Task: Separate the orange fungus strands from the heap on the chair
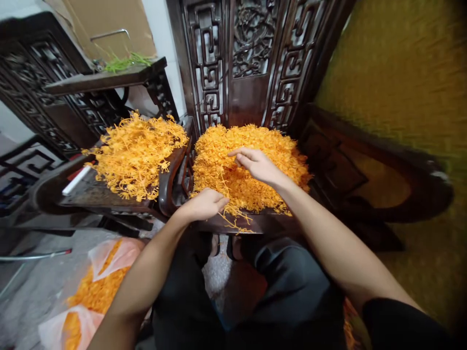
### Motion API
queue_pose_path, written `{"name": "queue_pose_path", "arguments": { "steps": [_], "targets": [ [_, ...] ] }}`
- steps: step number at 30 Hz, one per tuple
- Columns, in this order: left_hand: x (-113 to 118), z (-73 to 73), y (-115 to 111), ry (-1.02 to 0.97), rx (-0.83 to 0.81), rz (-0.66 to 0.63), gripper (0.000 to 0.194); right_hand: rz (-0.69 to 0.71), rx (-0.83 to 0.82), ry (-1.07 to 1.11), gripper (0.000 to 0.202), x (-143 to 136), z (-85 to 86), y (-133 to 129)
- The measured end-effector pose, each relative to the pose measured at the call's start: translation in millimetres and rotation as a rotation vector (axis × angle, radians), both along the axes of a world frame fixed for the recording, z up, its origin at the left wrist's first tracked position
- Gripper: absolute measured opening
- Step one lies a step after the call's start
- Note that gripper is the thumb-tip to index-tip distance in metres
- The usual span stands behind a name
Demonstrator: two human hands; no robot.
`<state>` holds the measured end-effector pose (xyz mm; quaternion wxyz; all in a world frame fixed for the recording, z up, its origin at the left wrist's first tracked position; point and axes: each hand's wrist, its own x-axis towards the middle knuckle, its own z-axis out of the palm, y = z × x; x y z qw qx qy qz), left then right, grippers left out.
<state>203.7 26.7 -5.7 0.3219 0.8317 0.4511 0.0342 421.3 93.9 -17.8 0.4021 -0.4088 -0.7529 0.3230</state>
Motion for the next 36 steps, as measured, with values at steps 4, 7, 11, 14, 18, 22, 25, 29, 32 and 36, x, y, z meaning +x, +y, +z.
{"name": "queue_pose_path", "arguments": {
  "steps": [4,7,11,14,18,22,25,29,32,36],
  "targets": [
    [3.7,1.7,-3.5,0.02,0.004,-0.014,0.044,0.006,0.022,-0.05,0.047,-16.4,6.0,5.0],
    [3.6,1.3,-7.0,-0.009,-0.015,-0.053,0.043,-0.492,0.164,0.145,0.054,-1.8,8.6,37.6],
    [0.3,-1.9,-7.0,-0.115,0.068,-0.029,0.045,-0.689,0.258,0.09,0.037,12.6,-3.8,65.7],
    [-1.1,-2.0,-5.5,-0.221,0.151,-0.007,0.045,-0.581,0.324,-0.146,0.025,7.9,-14.9,59.8],
    [-0.2,4.0,-8.2,-0.317,0.142,-0.001,0.046,-0.503,0.378,-0.216,0.045,5.5,-5.4,36.0],
    [3.2,11.7,-15.6,-0.424,0.127,-0.029,0.047,-0.318,0.29,0.02,0.034,12.8,30.4,-13.0],
    [8.1,15.6,-23.8,-0.543,0.052,-0.083,0.052,0.007,0.051,0.155,0.04,13.4,55.3,-66.2],
    [16.9,19.5,-38.6,-0.668,-0.055,-0.14,0.053,0.044,0.019,0.229,0.027,14.2,66.0,-107.1],
    [23.3,20.7,-50.2,-0.771,-0.218,-0.107,0.051,-0.356,0.157,0.41,0.024,28.8,60.3,-85.8],
    [31.4,16.2,-57.3,-0.919,-0.395,0.003,0.055,-0.676,0.282,0.441,0.018,43.6,52.1,-21.5]
  ]
}}
